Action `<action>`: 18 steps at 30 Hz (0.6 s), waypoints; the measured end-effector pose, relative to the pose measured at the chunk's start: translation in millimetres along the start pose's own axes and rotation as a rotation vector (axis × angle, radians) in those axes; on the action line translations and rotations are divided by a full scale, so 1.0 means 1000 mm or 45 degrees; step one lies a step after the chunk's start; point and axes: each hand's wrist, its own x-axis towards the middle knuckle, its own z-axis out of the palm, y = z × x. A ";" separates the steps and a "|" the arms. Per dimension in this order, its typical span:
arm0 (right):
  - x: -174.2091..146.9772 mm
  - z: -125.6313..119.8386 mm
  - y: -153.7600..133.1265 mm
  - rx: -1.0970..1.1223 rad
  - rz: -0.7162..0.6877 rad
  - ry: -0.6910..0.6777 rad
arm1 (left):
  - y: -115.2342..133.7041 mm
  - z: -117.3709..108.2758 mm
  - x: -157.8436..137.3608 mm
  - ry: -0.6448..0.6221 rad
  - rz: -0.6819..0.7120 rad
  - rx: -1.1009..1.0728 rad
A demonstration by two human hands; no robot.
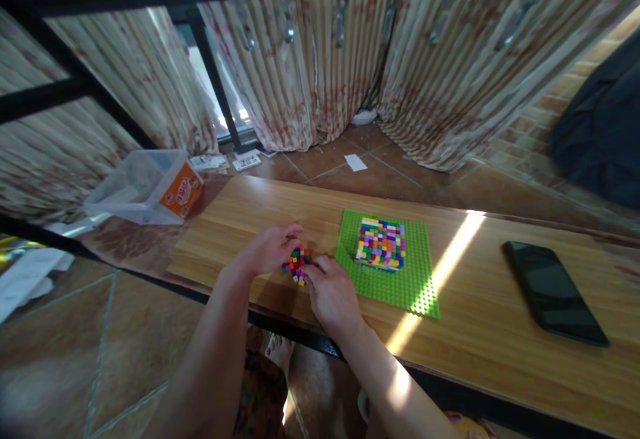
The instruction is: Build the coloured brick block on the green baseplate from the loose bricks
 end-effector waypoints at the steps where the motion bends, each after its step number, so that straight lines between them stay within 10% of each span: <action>1: 0.001 0.001 0.000 -0.020 0.009 0.004 | 0.000 -0.001 0.000 0.002 0.001 -0.008; 10: 0.003 0.002 -0.005 0.012 0.105 0.068 | -0.005 -0.001 0.001 0.033 -0.010 -0.081; 18: -0.013 -0.056 0.004 0.209 0.324 0.427 | -0.006 -0.001 0.001 0.022 0.002 -0.094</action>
